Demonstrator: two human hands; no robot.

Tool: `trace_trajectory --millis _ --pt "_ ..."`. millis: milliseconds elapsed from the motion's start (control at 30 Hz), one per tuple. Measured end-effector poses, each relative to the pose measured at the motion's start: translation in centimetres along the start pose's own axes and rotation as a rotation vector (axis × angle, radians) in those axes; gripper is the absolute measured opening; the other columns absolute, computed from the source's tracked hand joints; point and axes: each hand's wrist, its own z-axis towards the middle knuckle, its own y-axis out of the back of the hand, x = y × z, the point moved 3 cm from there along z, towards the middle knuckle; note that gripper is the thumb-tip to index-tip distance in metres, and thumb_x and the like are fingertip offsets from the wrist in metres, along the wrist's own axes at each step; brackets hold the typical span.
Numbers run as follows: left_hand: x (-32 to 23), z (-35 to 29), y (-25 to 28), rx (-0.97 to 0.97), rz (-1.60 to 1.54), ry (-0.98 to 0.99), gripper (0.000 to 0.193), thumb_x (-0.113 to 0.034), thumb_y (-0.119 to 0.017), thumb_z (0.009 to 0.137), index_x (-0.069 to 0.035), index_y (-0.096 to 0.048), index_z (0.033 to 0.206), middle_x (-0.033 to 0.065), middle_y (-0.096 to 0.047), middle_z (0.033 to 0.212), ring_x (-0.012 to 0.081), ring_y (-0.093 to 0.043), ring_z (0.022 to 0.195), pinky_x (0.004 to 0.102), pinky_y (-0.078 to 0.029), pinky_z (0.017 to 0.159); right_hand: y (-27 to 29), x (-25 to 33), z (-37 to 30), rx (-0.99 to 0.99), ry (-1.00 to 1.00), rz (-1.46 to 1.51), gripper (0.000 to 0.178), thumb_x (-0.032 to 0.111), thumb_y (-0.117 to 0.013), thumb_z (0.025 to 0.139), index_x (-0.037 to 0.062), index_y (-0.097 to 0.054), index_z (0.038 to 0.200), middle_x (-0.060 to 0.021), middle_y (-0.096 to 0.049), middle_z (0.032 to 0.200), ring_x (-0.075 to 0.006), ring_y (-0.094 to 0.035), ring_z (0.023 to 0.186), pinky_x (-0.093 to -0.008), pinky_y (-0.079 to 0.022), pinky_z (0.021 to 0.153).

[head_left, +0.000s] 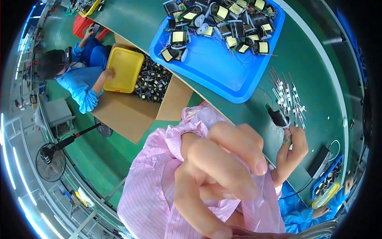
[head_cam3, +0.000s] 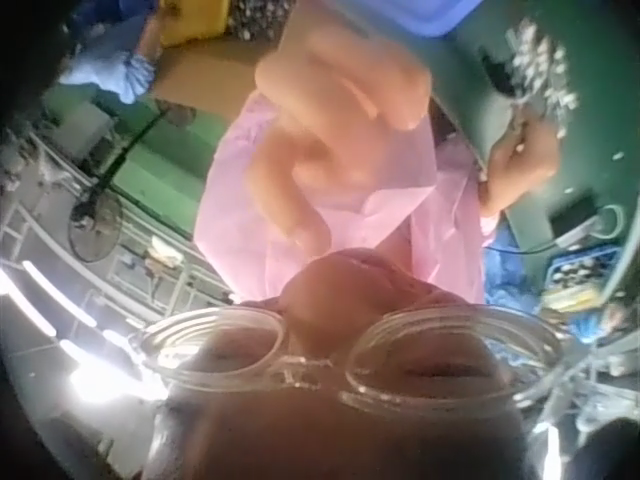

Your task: The person assembles electronic components by hand, inserting small pins into a black housing.

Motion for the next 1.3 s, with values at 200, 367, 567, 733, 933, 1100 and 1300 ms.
trace_trajectory --millis 200,367,567,733,933,1100,1300 --pt "-1.1 -0.9 0.4 0.073 0.043 -0.026 0.050 0.010 -0.055 0.084 -0.032 -0.066 0.111 -0.0002 -0.048 0.109 0.0253 -0.046 0.106 0.0461 -0.045 0.077 0.2 0.1 -0.3 0.035 -0.005 -0.009 0.020 -0.010 -0.054 0.067 -0.0050 -0.059 0.085 -0.0156 -0.048 0.069 -0.0315 -0.047 0.063 -0.0377 -0.035 0.056" --pt "-0.6 -0.9 0.5 0.065 0.120 -0.010 0.057 0.012 -0.055 0.083 -0.033 -0.063 0.117 -0.0001 -0.048 0.110 0.0248 -0.046 0.104 0.0461 -0.044 0.076 0.0 0.3 -0.3 0.039 -0.006 -0.019 0.025 -0.010 -0.050 0.063 -0.0047 -0.059 0.085 -0.0161 -0.049 0.070 -0.0316 -0.048 0.064 -0.0382 -0.036 0.057" --pt "-0.6 -1.2 0.3 0.042 0.148 -0.093 0.063 0.011 -0.058 0.080 -0.034 -0.058 0.124 0.0013 -0.048 0.109 0.0260 -0.047 0.104 0.0471 -0.044 0.076 -0.2 0.3 -0.4 0.054 -0.028 -0.011 0.027 -0.010 -0.049 0.061 -0.0047 -0.060 0.086 -0.0158 -0.050 0.070 -0.0308 -0.048 0.065 -0.0376 -0.037 0.058" --pt "0.0 -0.9 0.1 0.036 0.201 -0.063 0.061 0.010 -0.059 0.080 -0.033 -0.059 0.124 0.0015 -0.048 0.109 0.0259 -0.048 0.103 0.0467 -0.044 0.075 -0.2 0.4 -0.4 0.061 -0.029 -0.028 0.028 -0.009 -0.048 0.060 -0.0046 -0.060 0.085 -0.0158 -0.051 0.070 -0.0310 -0.049 0.065 -0.0377 -0.038 0.059" --pt "-0.3 -1.7 0.3 -0.004 0.171 -0.162 0.047 0.000 -0.062 0.083 -0.031 -0.061 0.119 0.0014 -0.049 0.107 0.0270 -0.048 0.102 0.0473 -0.043 0.074 -0.2 0.3 -0.3 0.059 -0.014 -0.034 0.029 -0.008 -0.047 0.059 -0.0049 -0.059 0.085 -0.0157 -0.051 0.071 -0.0316 -0.049 0.065 -0.0379 -0.038 0.058" --pt "1.6 -1.0 -0.2 -0.069 0.220 -0.131 0.036 -0.010 -0.066 0.082 -0.028 -0.064 0.113 0.0028 -0.050 0.104 0.0265 -0.050 0.099 0.0464 -0.044 0.073 0.0 0.6 -0.5 0.064 -0.013 -0.045 0.028 -0.008 -0.047 0.059 -0.0048 -0.059 0.085 -0.0160 -0.052 0.072 -0.0322 -0.049 0.065 -0.0374 -0.038 0.059" --pt "5.7 -1.0 0.7 0.363 0.692 0.113 0.038 -0.018 -0.069 0.076 -0.002 -0.061 0.109 0.0137 -0.059 0.105 0.0314 -0.058 0.085 0.0428 -0.046 0.072 0.5 0.9 -0.5 0.047 0.055 0.090 0.011 0.000 -0.056 0.073 -0.0038 -0.058 0.083 -0.0139 -0.048 0.068 -0.0301 -0.050 0.064 -0.0372 -0.038 0.057"
